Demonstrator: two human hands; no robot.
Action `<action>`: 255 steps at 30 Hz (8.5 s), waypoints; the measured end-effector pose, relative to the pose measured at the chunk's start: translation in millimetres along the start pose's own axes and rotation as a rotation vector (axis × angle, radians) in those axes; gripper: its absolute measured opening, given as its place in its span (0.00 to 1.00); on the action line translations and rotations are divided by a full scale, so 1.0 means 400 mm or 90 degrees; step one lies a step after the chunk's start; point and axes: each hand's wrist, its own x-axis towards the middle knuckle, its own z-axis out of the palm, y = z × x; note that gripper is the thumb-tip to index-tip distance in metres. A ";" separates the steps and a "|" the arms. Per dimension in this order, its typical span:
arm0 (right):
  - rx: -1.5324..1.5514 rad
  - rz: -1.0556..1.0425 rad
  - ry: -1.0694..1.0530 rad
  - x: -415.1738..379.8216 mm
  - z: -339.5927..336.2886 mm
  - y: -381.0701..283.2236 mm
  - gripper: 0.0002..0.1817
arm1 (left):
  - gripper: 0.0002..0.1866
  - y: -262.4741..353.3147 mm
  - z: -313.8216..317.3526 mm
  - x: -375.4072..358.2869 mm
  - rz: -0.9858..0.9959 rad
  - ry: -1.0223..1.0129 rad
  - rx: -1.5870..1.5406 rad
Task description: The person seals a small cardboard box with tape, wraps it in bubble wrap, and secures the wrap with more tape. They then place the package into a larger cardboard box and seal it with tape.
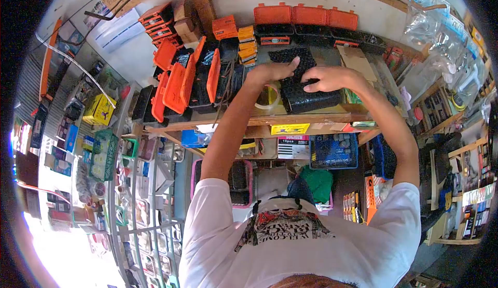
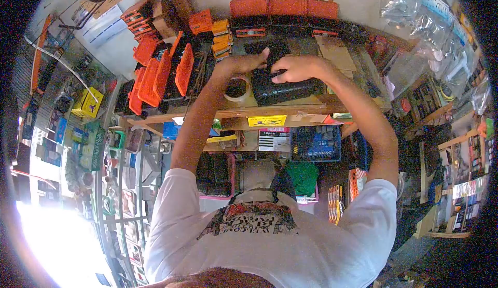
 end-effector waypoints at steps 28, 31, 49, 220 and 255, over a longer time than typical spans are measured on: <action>0.023 -0.043 0.086 0.039 -0.019 0.072 0.26 | 0.58 0.065 -0.047 -0.047 0.052 0.071 0.053; -0.129 -0.023 0.136 0.088 -0.015 0.098 0.25 | 0.57 0.060 -0.053 -0.024 0.070 0.115 0.072; -0.139 -0.027 0.282 0.038 0.027 0.096 0.22 | 0.50 0.067 -0.097 0.002 -0.020 0.342 -0.151; 0.231 -0.565 0.749 -0.049 0.251 -0.483 0.13 | 0.21 0.045 0.311 -0.894 0.494 0.359 -0.355; 0.209 -0.639 0.595 -0.178 0.217 -0.466 0.17 | 0.17 0.089 0.363 -0.858 0.496 0.267 -0.281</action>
